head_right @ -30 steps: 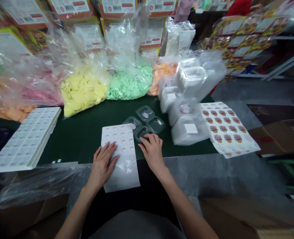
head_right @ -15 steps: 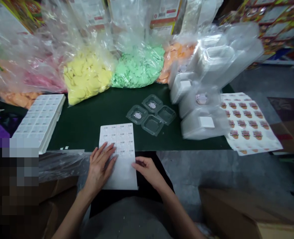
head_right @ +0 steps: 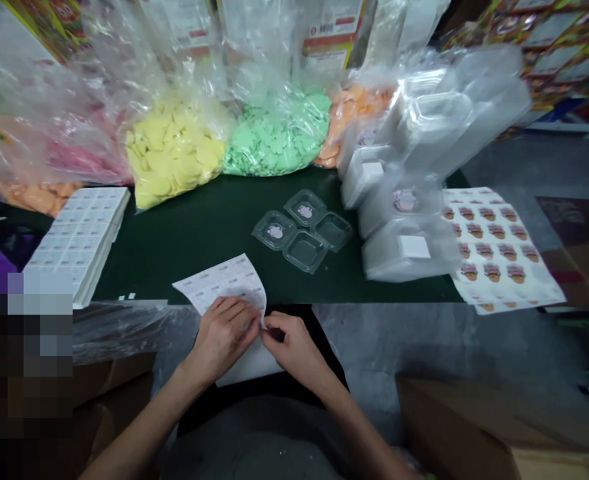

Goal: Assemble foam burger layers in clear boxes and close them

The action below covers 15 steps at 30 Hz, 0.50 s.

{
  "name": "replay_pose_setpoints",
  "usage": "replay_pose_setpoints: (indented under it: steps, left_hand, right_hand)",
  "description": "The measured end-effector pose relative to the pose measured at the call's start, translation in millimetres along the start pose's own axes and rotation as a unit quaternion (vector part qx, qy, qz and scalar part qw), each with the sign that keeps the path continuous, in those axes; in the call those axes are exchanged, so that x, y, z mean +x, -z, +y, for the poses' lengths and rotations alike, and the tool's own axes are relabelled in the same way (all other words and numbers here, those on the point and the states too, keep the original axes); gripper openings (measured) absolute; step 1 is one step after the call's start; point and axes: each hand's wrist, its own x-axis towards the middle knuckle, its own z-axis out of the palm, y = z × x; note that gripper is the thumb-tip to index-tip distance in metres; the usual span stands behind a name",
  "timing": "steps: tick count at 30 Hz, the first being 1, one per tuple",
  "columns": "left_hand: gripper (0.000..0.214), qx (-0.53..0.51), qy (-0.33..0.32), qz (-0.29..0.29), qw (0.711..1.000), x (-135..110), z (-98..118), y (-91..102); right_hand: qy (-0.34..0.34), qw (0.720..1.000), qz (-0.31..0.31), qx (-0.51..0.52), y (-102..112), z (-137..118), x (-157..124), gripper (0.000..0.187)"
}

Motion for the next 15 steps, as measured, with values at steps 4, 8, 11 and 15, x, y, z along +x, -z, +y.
replay_pose_setpoints:
  steps: [4,8,11,15]
  left_hand:
    - [0.012,-0.064,0.033,-0.007,0.997,-1.2,-0.9,4.8]
    - [0.014,-0.035,-0.004,-0.025,0.999,-1.5,2.3,6.7]
    - [0.018,-0.015,-0.018,-0.023,0.999,0.0,2.8,4.8]
    - [0.015,-0.120,0.069,0.016,0.990,0.3,0.0,0.3]
  right_hand:
    - [-0.023,0.998,0.004,0.050,-2.0,2.0,0.4,0.019]
    - [-0.009,0.999,-0.014,0.037,-0.3,-0.5,0.2,0.017]
    - [-0.005,0.999,-0.001,0.035,-0.9,-0.4,0.5,0.021]
    - [-0.036,0.995,0.010,0.095,-0.8,2.6,-1.8,0.017]
